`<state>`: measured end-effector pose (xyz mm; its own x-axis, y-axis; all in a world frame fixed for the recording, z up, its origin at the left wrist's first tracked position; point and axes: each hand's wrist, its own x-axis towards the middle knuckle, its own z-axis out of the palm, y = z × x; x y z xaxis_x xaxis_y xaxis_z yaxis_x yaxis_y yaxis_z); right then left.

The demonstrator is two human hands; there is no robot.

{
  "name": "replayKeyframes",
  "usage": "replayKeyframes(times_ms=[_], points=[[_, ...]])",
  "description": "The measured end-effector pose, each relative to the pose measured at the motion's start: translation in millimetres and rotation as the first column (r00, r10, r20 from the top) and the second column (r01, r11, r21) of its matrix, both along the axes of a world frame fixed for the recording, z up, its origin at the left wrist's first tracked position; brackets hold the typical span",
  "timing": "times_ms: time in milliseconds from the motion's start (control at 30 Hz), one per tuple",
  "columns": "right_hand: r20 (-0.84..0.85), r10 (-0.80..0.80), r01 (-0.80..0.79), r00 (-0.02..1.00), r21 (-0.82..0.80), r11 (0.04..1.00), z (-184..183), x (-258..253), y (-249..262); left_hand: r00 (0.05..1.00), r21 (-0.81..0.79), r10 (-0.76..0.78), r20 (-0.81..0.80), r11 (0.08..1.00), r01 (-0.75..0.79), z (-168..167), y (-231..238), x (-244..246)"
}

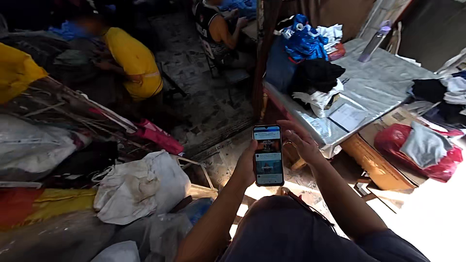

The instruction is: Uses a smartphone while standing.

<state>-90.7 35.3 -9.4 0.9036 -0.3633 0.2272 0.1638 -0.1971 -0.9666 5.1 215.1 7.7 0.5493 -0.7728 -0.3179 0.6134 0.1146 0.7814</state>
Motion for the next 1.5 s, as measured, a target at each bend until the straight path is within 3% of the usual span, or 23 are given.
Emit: replayKeyframes(times_ms=[267,467,567,700,900,1033,1200,1500], points=[[-0.032,0.253,-0.248,0.967,0.121,0.961,-21.4,112.0,-24.1,0.995,-0.038,0.096,-0.017,0.995,-0.096,-18.1,0.9,86.9],[0.022,0.342,-0.34,0.94,0.173,0.924,-36.9,218.1,-66.0,0.987,0.041,0.156,0.032,0.987,-0.158,-21.0,-37.6,182.1],[0.017,0.346,-0.343,0.938,0.198,0.918,-32.4,274.5,-88.6,0.978,0.069,0.208,-0.004,0.976,-0.208,-8.2,-63.0,226.4],[0.037,0.388,-0.387,0.921,0.216,0.897,-21.1,336.6,-116.5,0.974,-0.014,0.219,-0.053,0.975,-0.221,8.1,-85.3,274.3],[0.014,0.48,-0.471,0.877,0.222,0.854,-9.6,412.8,-131.8,0.955,-0.044,0.274,-0.109,0.959,-0.28,9.7,-92.0,334.8],[-0.012,0.49,-0.479,0.871,0.192,0.856,-12.6,454.9,-131.7,0.946,0.03,0.307,-0.108,0.952,-0.306,6.5,-90.8,375.9],[0.005,0.442,-0.441,0.897,0.094,0.893,-7.2,510.6,-116.4,0.963,0.043,0.245,0.109,0.967,-0.251,2.1,-73.0,447.0],[-0.026,0.307,-0.307,0.951,0.009,0.952,8.4,620.5,-39.7,0.947,0.028,0.193,0.256,0.978,-0.207,6.0,-4.9,584.4]])
